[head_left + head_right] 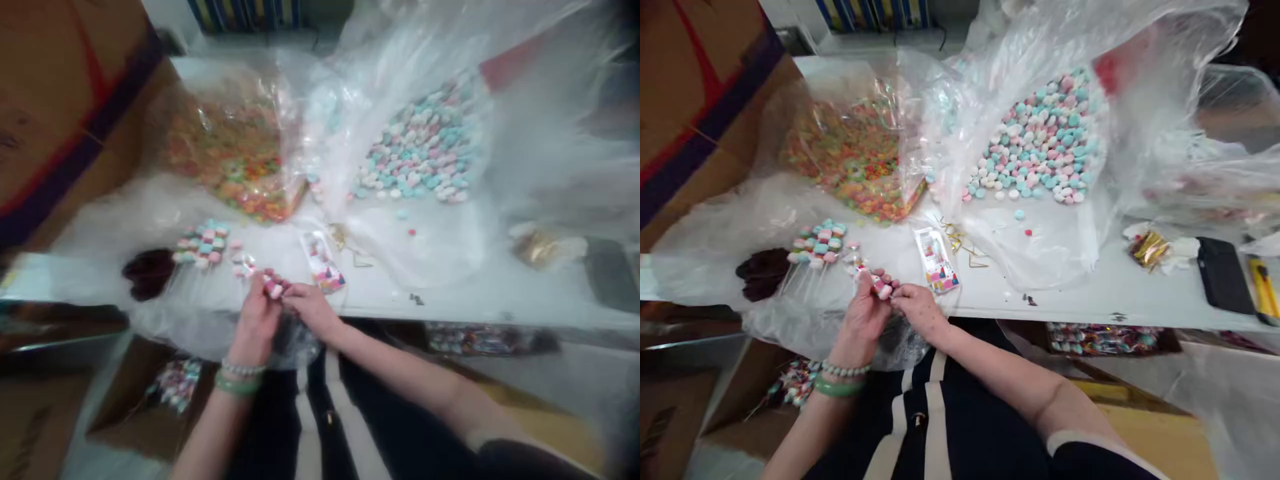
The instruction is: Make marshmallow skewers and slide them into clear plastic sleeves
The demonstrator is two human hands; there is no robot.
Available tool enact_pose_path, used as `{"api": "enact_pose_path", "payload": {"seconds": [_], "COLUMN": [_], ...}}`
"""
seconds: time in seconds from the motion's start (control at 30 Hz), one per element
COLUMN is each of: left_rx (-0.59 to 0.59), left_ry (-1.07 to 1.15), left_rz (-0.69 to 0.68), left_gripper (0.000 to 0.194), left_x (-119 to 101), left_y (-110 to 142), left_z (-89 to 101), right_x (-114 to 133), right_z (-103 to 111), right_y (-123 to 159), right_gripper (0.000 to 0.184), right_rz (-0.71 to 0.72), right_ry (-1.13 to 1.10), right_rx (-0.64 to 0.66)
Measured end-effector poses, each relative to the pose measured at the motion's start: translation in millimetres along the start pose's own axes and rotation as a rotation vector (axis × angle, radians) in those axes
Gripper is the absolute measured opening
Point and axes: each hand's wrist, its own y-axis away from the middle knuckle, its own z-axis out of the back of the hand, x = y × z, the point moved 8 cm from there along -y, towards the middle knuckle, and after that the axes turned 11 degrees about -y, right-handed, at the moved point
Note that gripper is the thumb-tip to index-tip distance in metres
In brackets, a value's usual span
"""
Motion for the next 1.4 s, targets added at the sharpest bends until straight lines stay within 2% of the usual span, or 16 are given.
{"api": "enact_pose_path", "payload": {"seconds": [0.13,0.23,0.3,0.4,0.5,0.6,0.67,0.73,0.87,1.0,1.17,1.3,1.4], "left_rx": [0.097,0.129,0.108,0.067,0.063,0.129,0.164,0.141,0.027,-0.033,-0.023,0.011,-0.052], "left_ry": [-0.058,-0.106,-0.164,-0.309,-0.366,-0.321,-0.296,-0.246,-0.143,-0.171,-0.094,-0.097,-0.141], "left_rz": [0.093,0.027,-0.046,-0.177,-0.26,-0.17,-0.026,0.062,0.031,0.005,-0.036,0.016,0.06], "left_gripper": [0.021,0.021,0.028,0.032,0.031,0.031,0.031,0.031,0.029,0.025,0.033,0.039,0.039], "left_x": [9.5,3.5,-2.0,-6.4,-2.0,9.5,14.9,9.5,-16.6,-15.8,-0.2,-0.1,-6.7], "left_y": [-1.0,-2.4,-2.8,-1.1,2.1,2.7,2.2,1.2,-1.7,-1.2,1.0,1.6,1.3], "left_z": [-0.7,0.7,3.8,6.2,4.3,-0.6,-2.1,-0.1,5.0,3.4,-3.9,-6.9,1.6], "right_x": [8.0,18.4,20.8,20.6,22.7,27.1,28.4,29.2,26.1,21.9,23.0,19.4,13.3], "right_z": [3.5,8.2,8.2,8.7,7.8,6.6,8.6,9.4,4.8,3.5,6.3,9.3,14.5], "right_y": [5.1,10.4,12.7,13.8,13.3,13.3,14.2,16.0,18.9,17.7,15.4,10.4,4.5], "right_gripper": [0.011,0.011,0.012,0.013,0.012,0.013,0.013,0.013,0.015,0.015,0.016,0.013,0.01], "right_rz": [0.126,0.239,0.257,0.228,0.245,0.305,0.324,0.347,0.38,0.361,0.319,0.237,0.133], "right_ry": [0.199,0.477,0.586,0.617,0.523,0.455,0.508,0.583,0.719,0.794,0.703,0.421,0.248], "right_rx": [-0.043,-0.107,-0.104,-0.116,-0.125,-0.112,-0.129,-0.134,-0.085,-0.078,-0.091,-0.062,-0.059]}}
